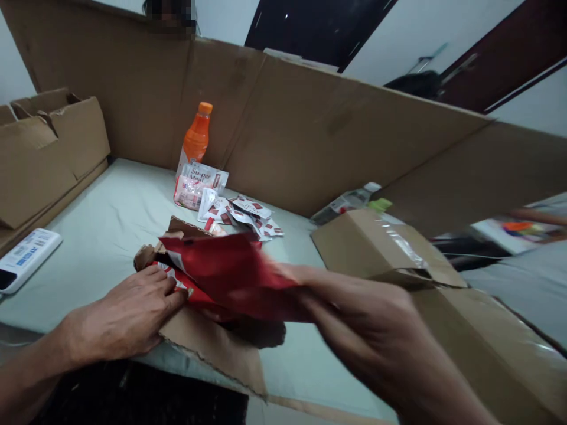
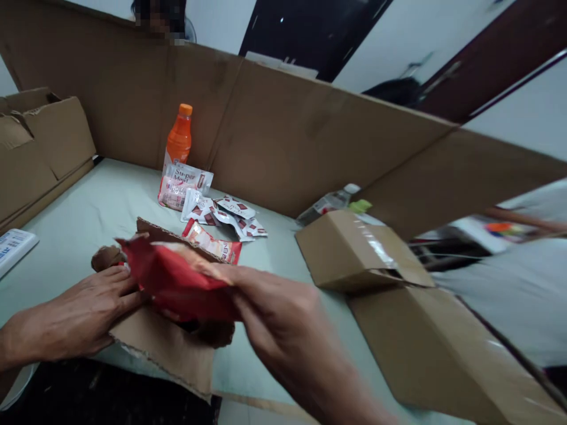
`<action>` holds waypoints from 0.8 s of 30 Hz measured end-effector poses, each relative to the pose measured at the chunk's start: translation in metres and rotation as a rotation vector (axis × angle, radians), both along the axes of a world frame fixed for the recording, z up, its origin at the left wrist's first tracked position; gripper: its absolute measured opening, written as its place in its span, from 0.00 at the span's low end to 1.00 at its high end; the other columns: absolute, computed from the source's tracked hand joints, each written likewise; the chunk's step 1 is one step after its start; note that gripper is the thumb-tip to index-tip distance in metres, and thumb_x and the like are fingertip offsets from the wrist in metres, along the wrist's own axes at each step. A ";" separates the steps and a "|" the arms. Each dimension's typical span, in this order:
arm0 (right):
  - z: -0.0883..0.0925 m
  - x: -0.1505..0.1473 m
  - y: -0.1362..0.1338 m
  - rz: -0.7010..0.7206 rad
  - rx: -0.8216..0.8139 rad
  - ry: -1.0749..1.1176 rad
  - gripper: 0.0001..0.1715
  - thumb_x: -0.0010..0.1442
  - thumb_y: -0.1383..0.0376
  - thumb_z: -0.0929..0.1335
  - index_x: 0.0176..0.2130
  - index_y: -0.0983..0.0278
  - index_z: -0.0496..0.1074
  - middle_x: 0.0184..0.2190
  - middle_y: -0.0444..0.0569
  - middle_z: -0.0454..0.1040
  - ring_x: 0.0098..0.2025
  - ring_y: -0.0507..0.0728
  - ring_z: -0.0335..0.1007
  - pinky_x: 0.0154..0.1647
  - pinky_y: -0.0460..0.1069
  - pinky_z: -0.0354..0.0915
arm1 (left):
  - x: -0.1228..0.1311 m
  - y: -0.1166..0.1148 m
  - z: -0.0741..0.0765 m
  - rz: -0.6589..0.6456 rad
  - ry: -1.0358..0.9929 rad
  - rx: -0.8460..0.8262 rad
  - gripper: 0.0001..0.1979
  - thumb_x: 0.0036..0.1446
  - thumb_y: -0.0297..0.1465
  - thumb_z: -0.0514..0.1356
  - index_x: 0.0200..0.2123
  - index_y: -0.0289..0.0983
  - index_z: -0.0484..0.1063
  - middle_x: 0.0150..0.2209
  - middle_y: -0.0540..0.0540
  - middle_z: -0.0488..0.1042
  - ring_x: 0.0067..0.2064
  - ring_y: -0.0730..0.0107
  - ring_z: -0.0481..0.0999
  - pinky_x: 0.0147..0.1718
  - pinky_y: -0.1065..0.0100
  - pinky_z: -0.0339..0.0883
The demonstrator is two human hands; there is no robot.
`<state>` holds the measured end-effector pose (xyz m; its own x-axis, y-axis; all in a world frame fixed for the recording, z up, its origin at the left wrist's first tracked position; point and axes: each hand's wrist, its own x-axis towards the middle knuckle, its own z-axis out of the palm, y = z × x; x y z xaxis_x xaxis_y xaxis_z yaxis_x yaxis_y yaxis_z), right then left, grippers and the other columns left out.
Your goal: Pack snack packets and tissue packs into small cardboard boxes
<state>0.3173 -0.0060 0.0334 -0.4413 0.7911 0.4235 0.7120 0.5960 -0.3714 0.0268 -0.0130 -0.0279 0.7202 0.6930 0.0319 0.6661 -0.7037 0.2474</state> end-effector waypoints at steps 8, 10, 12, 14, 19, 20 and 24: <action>0.014 -0.048 0.009 -0.078 -0.314 -0.766 0.11 0.55 0.74 0.69 0.33 0.60 0.80 0.30 0.49 0.84 0.27 0.56 0.78 0.24 0.48 0.53 | 0.005 -0.002 0.000 0.020 0.022 -0.020 0.21 0.53 0.31 0.69 0.50 0.33 0.75 0.50 0.36 0.79 0.56 0.44 0.76 0.64 0.44 0.60; 0.021 -0.039 0.005 -0.068 -0.302 -0.710 0.11 0.56 0.72 0.68 0.34 0.60 0.80 0.27 0.47 0.82 0.24 0.55 0.74 0.23 0.47 0.53 | 0.005 -0.004 0.002 0.024 0.049 -0.014 0.20 0.53 0.32 0.69 0.48 0.33 0.76 0.48 0.36 0.79 0.56 0.43 0.75 0.65 0.43 0.57; 0.027 -0.028 0.001 -0.060 -0.244 -0.667 0.13 0.57 0.72 0.66 0.35 0.60 0.79 0.23 0.45 0.79 0.20 0.53 0.69 0.22 0.47 0.53 | 0.006 -0.006 0.002 0.036 0.077 -0.002 0.21 0.53 0.33 0.69 0.49 0.33 0.76 0.47 0.36 0.79 0.55 0.43 0.74 0.63 0.44 0.58; 0.030 -0.020 -0.003 -0.038 -0.200 -0.657 0.16 0.55 0.74 0.64 0.34 0.60 0.79 0.21 0.45 0.78 0.18 0.53 0.66 0.20 0.48 0.52 | 0.007 -0.007 0.003 0.043 0.085 0.012 0.21 0.53 0.34 0.70 0.49 0.33 0.76 0.46 0.36 0.79 0.54 0.43 0.74 0.62 0.45 0.60; 0.043 -0.022 -0.005 0.131 -0.135 -0.601 0.15 0.52 0.77 0.64 0.29 0.58 0.74 0.19 0.44 0.75 0.15 0.52 0.63 0.17 0.50 0.48 | 0.008 -0.008 0.003 0.028 0.110 0.037 0.21 0.54 0.36 0.70 0.49 0.33 0.76 0.47 0.35 0.79 0.53 0.42 0.75 0.62 0.44 0.60; 0.046 -0.025 -0.003 0.182 -0.107 -0.603 0.15 0.52 0.77 0.64 0.27 0.58 0.72 0.17 0.44 0.73 0.14 0.52 0.60 0.17 0.50 0.46 | 0.008 -0.008 0.003 0.022 0.116 0.041 0.21 0.54 0.36 0.70 0.49 0.33 0.76 0.47 0.35 0.79 0.54 0.42 0.75 0.63 0.44 0.59; 0.055 -0.044 0.009 0.288 -0.006 -0.655 0.12 0.54 0.73 0.65 0.27 0.56 0.72 0.12 0.42 0.63 0.12 0.53 0.47 0.18 0.53 0.41 | 0.010 -0.008 0.002 0.026 0.111 0.025 0.20 0.55 0.35 0.69 0.48 0.32 0.77 0.49 0.34 0.79 0.55 0.43 0.75 0.64 0.45 0.60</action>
<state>0.2730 0.0025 0.0882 -0.7950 0.6066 -0.0043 0.6046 0.7930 0.0748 0.0363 -0.0215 -0.0257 0.7025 0.7111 -0.0291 0.7061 -0.6912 0.1537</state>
